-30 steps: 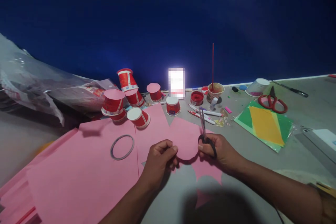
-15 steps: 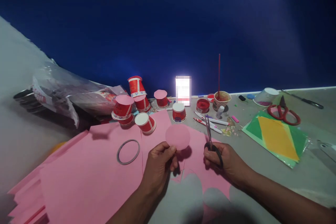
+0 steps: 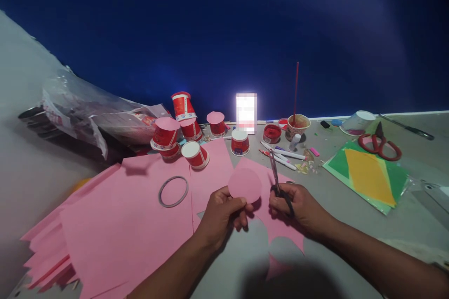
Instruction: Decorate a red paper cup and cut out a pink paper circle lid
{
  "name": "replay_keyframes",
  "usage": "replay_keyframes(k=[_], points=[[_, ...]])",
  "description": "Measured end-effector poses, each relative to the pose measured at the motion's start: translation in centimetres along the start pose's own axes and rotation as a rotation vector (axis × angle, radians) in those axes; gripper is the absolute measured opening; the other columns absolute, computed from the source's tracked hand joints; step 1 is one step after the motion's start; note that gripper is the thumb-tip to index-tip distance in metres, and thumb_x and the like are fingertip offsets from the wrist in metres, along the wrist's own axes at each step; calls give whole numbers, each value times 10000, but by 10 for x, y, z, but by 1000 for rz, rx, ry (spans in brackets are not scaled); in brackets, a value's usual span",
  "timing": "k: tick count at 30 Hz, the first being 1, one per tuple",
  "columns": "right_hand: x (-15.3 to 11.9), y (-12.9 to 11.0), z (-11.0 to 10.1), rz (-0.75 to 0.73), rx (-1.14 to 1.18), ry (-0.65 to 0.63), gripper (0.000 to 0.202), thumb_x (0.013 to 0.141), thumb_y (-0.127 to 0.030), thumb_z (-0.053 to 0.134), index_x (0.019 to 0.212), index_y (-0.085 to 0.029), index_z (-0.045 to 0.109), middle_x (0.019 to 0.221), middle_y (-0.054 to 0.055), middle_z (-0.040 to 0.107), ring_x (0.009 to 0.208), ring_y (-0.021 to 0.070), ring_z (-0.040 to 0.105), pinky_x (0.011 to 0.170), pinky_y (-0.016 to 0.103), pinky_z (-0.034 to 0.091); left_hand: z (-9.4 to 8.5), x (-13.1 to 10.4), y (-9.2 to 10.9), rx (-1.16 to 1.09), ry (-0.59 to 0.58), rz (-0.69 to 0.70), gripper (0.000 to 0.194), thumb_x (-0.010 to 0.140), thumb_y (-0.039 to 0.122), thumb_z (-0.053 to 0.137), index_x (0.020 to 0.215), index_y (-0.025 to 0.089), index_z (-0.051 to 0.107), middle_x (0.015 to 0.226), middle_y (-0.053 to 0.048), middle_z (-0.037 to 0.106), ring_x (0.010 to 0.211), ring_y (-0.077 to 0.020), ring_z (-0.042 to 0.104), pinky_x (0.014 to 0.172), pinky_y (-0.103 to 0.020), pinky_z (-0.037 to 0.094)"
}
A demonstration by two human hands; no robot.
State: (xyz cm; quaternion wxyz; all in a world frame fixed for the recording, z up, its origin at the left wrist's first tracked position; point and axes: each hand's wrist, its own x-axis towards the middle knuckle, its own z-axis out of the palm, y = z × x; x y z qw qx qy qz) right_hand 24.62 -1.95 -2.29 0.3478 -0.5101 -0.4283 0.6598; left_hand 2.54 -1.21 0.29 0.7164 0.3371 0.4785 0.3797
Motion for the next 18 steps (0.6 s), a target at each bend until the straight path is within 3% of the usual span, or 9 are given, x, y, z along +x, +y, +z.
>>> replay_keyframes(k=[5,11,18], points=[[-1,-2,-2,-33,-17,-14,391,713,-494,897,727,-191,651,626,13,698,538,129,536,503,248,366,4,-1,-1,121,-81,-45,247,642,325,793,745,133,677,607,-70,730,392,-115,585,406,-199,339],[-4,-4,-4,-26,13,-54,428,692,-512,917,719,-183,645,599,5,679,503,107,506,479,230,352,3,-2,-2,179,-108,-72,146,602,229,758,680,133,681,524,-23,672,373,-102,554,440,-217,434],[-5,-7,-2,7,2,-47,436,634,-496,937,712,-187,640,571,-3,652,497,118,511,458,231,380,3,-3,-2,183,-147,-92,159,639,264,765,699,141,685,561,-34,693,389,-111,570,448,-226,429]])
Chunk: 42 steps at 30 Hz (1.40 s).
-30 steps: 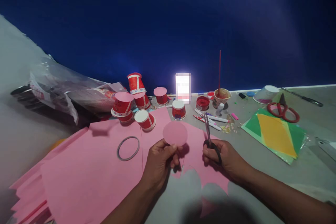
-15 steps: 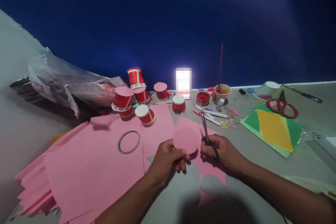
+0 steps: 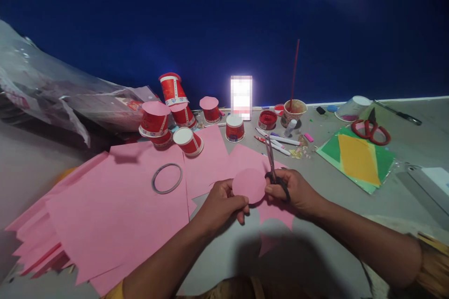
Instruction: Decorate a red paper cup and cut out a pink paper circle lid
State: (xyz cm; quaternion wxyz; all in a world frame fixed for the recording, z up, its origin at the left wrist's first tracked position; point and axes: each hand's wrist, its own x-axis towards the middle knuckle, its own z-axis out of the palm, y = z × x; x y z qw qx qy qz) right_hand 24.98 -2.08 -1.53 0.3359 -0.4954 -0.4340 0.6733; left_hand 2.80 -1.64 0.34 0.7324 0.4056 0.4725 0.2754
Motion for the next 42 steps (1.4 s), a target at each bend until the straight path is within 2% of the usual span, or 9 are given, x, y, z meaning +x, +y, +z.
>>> replay_keyframes(k=[4,9,15,21,27,30,33,36,42], points=[[-1,-3,1,-2,-24,9,421,616,-489,937,689,-188,653,554,-2,646,481,119,501,448,236,375,0,-1,0,7,-32,-21,208,657,295,797,745,140,690,616,-58,720,427,-128,615,440,-211,363],[-6,-8,1,8,-61,-21,385,604,-431,948,637,-184,655,551,1,653,494,118,522,484,240,395,-1,-3,1,53,-94,43,326,710,412,829,828,123,737,654,-59,705,537,-128,604,515,-229,436],[-4,-8,7,24,-29,-58,400,612,-454,953,658,-191,655,567,-12,658,513,119,532,505,237,395,-1,-1,3,12,0,50,347,691,385,859,880,111,760,729,-63,725,573,-131,611,516,-230,464],[-4,2,7,-24,2,-80,459,791,-618,832,750,-185,685,630,6,695,489,98,469,473,241,320,-2,-1,5,-153,99,89,345,693,345,866,899,116,712,672,-70,739,513,-161,645,474,-241,464],[-15,-3,4,20,-39,-44,441,695,-553,932,761,-175,716,674,30,727,627,152,624,591,253,456,-5,-3,4,-196,100,80,375,682,368,886,907,113,729,677,-71,733,537,-162,629,489,-246,444],[-16,-6,4,67,-57,-40,395,638,-457,972,745,-170,722,654,22,727,600,142,616,570,236,450,-7,-6,2,-133,19,125,380,654,349,944,916,122,788,887,-103,785,677,-161,665,605,-256,493],[-16,-5,7,162,-18,-193,386,635,-458,956,715,-164,718,596,-7,674,508,105,518,484,219,368,-6,-9,-1,-180,-200,200,342,626,354,998,836,146,825,1256,-150,759,1030,-260,720,905,-344,559],[-16,-1,14,244,32,-297,415,577,-440,978,714,-152,712,593,-39,615,514,83,470,478,205,326,0,-11,-4,-370,-364,145,339,655,391,999,815,156,815,1097,-131,780,954,-257,741,893,-369,574],[-11,1,20,197,21,-253,446,624,-368,937,625,-208,521,544,-85,520,545,93,515,550,200,405,4,-11,-3,-463,-381,45,417,680,366,1001,954,124,801,899,-119,782,766,-230,765,749,-315,582]])
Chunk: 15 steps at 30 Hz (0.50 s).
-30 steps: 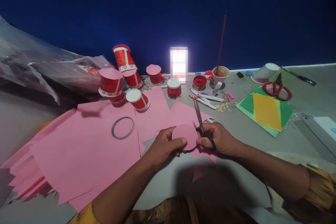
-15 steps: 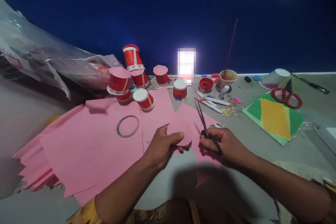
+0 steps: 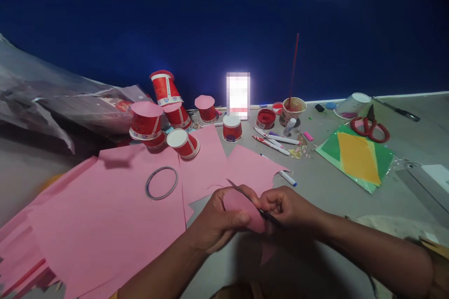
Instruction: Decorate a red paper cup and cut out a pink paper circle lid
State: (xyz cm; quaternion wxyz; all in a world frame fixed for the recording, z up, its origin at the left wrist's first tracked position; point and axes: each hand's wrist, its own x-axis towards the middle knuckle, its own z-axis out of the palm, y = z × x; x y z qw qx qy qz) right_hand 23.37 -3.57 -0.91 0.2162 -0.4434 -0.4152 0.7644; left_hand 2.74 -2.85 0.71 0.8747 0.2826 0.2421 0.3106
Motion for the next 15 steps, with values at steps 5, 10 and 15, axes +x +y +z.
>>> replay_keyframes(k=[5,10,15], points=[[3,0,-11,-28,-18,-97,285,642,-275,888,734,-191,631,638,-66,630,615,103,605,607,202,461,1,1,4,-50,58,14,375,676,351,998,911,133,804,864,-91,760,798,-220,738,784,-323,575],[2,-4,-12,-100,-98,-18,246,720,-327,813,886,-177,711,760,8,746,703,156,690,641,249,500,4,4,7,-37,211,80,432,614,340,1021,936,147,807,959,-97,776,896,-239,724,866,-360,567],[-3,-10,-23,-313,-739,386,171,913,-339,633,901,-207,741,723,12,740,649,175,646,620,286,431,1,6,14,91,526,233,363,661,297,962,915,143,754,804,-47,736,747,-196,675,749,-344,560]])
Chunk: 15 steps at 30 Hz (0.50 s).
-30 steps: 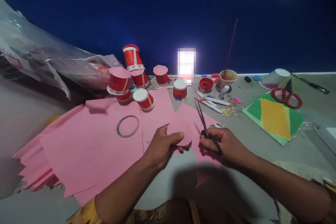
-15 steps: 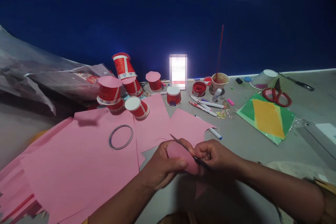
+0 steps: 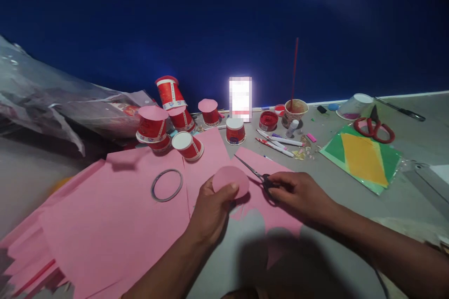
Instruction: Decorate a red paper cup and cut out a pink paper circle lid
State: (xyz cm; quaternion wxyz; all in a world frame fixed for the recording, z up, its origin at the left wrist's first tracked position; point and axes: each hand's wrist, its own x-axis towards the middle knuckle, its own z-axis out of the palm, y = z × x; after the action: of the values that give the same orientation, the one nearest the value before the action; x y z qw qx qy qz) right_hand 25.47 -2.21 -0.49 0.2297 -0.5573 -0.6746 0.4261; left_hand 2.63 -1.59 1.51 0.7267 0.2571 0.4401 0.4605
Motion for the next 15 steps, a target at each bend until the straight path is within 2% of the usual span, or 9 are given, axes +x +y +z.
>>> replay_keyframes(k=[2,4,7,9,12,14,15], points=[[-2,6,-1,-77,-307,77,188,976,-328,594,939,-216,740,818,40,780,709,208,683,648,310,442,-2,3,3,6,37,-2,329,664,285,933,879,139,731,773,-51,726,714,-205,668,677,-339,540],[-4,14,2,-138,-499,111,193,1017,-308,574,1048,-216,740,893,65,807,760,238,726,671,330,482,-3,4,6,13,9,-22,322,657,286,919,853,128,719,747,-57,712,668,-198,647,613,-320,501],[-6,28,10,-318,-650,149,219,1052,-258,555,1133,-196,748,1035,118,832,870,261,774,744,355,560,-2,3,7,19,-18,-38,333,641,285,922,833,112,711,731,-55,692,639,-173,618,594,-302,479],[-6,31,13,-425,-707,194,245,1063,-210,531,1084,-184,774,1131,149,829,935,271,792,782,366,591,-2,2,6,28,-16,-38,337,630,275,924,827,105,710,730,-57,690,632,-164,608,598,-300,483],[-9,14,7,-503,-632,275,264,1062,-213,556,972,-194,804,1121,137,840,927,269,805,771,355,606,-3,2,3,49,-13,-21,329,628,266,918,821,100,709,719,-60,689,614,-158,595,603,-302,486],[-17,-14,-6,-524,-393,271,252,1062,-271,596,958,-214,818,974,92,848,851,236,800,748,324,606,-4,3,1,66,-21,-19,317,638,264,911,817,101,707,706,-60,687,607,-158,593,599,-297,477],[-23,-32,-13,-497,-234,208,247,1063,-301,615,955,-224,824,882,64,833,778,205,785,716,296,602,-4,3,0,73,-29,-21,307,648,262,906,816,100,707,704,-64,691,610,-162,598,602,-297,476]])
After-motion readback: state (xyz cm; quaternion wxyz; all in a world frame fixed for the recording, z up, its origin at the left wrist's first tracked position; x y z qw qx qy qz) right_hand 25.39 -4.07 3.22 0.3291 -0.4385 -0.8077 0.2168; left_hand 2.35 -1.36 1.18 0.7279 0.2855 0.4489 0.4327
